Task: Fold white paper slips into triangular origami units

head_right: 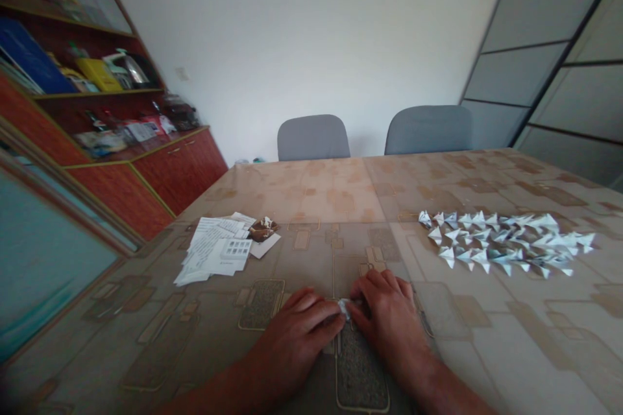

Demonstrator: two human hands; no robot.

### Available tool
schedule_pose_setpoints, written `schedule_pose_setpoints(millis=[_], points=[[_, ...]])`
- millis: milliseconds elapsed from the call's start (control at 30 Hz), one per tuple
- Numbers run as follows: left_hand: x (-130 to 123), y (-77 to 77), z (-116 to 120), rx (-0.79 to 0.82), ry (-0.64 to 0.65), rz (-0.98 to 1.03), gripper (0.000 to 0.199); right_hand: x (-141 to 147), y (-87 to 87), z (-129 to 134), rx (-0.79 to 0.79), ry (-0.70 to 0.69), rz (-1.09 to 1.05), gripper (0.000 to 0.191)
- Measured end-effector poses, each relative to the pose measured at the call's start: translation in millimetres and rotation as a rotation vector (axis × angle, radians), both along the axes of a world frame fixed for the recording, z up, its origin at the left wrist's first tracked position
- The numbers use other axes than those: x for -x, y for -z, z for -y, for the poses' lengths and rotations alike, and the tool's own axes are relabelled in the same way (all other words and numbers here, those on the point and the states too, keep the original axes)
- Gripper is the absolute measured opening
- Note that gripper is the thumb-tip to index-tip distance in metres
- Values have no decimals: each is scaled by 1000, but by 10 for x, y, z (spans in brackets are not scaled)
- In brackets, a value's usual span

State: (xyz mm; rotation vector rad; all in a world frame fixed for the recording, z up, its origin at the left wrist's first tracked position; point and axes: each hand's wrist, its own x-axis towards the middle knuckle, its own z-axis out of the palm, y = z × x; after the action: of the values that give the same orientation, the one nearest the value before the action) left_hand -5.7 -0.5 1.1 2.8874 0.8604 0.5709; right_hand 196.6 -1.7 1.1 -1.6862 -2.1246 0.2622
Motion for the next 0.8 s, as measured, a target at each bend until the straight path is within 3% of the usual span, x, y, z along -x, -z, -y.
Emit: schedule_pose_setpoints(millis=[200,600,800], points=[[12,89,26,-75,-19,0,21,-10,13,-13,13,14,6,9],[19,148,76,-80,-60,4,18,57,-147,45,-137,-220,97,15],[22,199,152,-178,-48,7,19,131,-48,24,-136,-82,36,16]])
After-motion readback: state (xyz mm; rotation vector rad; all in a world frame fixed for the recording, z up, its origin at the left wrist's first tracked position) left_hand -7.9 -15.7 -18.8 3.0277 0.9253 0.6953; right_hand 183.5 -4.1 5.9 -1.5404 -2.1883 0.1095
